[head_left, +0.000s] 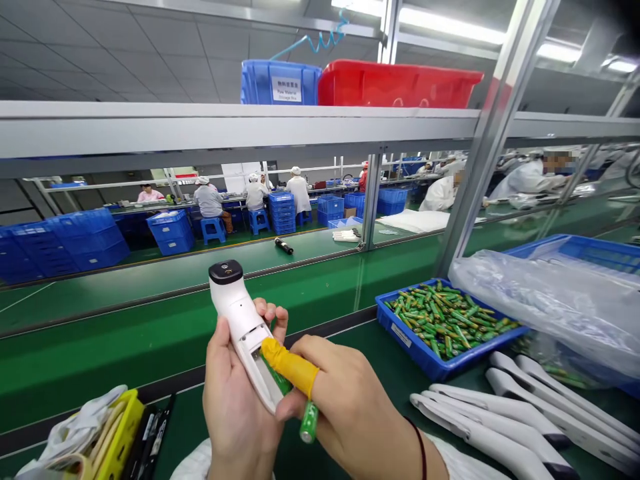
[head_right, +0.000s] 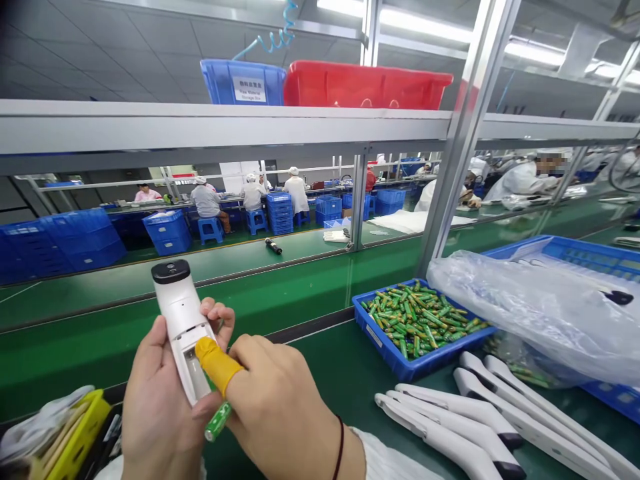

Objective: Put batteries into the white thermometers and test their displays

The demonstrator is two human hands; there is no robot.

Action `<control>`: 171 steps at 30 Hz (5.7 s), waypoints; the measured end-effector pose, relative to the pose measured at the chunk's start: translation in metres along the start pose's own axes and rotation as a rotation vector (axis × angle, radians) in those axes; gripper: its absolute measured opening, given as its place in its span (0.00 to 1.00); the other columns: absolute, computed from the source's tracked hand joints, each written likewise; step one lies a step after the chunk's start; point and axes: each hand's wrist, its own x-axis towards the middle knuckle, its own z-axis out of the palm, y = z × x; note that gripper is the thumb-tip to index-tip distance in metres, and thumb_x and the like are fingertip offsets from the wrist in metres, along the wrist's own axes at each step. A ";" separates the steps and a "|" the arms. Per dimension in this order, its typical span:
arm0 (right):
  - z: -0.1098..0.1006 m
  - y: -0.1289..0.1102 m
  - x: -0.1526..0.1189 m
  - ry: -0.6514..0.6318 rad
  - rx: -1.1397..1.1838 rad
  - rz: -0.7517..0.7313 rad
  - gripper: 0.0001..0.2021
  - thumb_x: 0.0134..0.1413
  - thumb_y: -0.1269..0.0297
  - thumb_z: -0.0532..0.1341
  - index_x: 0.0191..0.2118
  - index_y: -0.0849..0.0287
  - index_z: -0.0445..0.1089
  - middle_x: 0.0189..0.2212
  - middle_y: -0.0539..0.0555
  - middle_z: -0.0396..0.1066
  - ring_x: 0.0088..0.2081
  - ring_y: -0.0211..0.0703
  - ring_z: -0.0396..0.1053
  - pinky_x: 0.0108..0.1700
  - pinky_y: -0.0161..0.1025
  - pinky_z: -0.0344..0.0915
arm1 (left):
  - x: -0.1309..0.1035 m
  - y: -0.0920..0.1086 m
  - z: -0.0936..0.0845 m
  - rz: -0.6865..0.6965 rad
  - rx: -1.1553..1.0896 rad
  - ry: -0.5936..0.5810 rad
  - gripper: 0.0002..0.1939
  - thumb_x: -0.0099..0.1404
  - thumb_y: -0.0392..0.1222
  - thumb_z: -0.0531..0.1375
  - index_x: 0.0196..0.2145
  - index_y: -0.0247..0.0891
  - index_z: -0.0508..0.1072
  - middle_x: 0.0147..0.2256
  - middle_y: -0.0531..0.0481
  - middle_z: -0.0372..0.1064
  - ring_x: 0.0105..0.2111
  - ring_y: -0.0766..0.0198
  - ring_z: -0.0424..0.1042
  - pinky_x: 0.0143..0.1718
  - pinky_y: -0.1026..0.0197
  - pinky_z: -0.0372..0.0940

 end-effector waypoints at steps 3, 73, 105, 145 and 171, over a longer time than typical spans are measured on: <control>0.001 -0.005 0.000 0.014 -0.280 -0.005 0.14 0.60 0.72 0.50 0.26 0.62 0.69 0.27 0.56 0.65 0.27 0.42 0.62 0.22 0.36 0.53 | 0.008 -0.003 -0.001 0.075 -0.010 0.000 0.16 0.67 0.45 0.46 0.32 0.35 0.69 0.32 0.48 0.62 0.32 0.64 0.68 0.30 0.67 0.69; -0.098 0.102 -0.032 -0.139 -0.230 0.817 0.14 0.63 0.61 0.51 0.49 0.60 0.67 0.34 0.55 0.72 0.36 0.45 0.71 0.37 0.37 0.64 | 0.016 -0.020 -0.016 0.176 0.435 -0.760 0.12 0.69 0.51 0.53 0.44 0.42 0.64 0.30 0.55 0.63 0.25 0.71 0.61 0.35 0.64 0.63; -0.084 0.185 -0.068 -0.433 -0.503 1.196 0.12 0.60 0.63 0.60 0.46 0.64 0.68 0.44 0.57 0.70 0.43 0.44 0.70 0.45 0.46 0.70 | 0.016 -0.101 -0.043 0.117 2.041 -1.000 0.10 0.61 0.46 0.57 0.38 0.40 0.72 0.40 0.45 0.71 0.37 0.51 0.73 0.40 0.54 0.63; -0.014 -0.004 -0.016 0.264 0.196 0.026 0.08 0.52 0.75 0.61 0.40 0.59 0.70 0.31 0.55 0.72 0.33 0.42 0.71 0.35 0.37 0.69 | -0.016 -0.034 -0.010 0.149 0.017 -0.265 0.13 0.61 0.51 0.58 0.37 0.41 0.65 0.30 0.53 0.59 0.27 0.68 0.62 0.29 0.67 0.65; 0.001 -0.013 -0.035 0.372 0.725 0.167 0.08 0.61 0.70 0.59 0.42 0.55 0.74 0.30 0.52 0.70 0.26 0.35 0.68 0.27 0.32 0.66 | -0.007 -0.026 -0.007 0.428 0.029 -0.448 0.11 0.69 0.47 0.49 0.38 0.38 0.66 0.29 0.50 0.60 0.28 0.66 0.59 0.29 0.66 0.64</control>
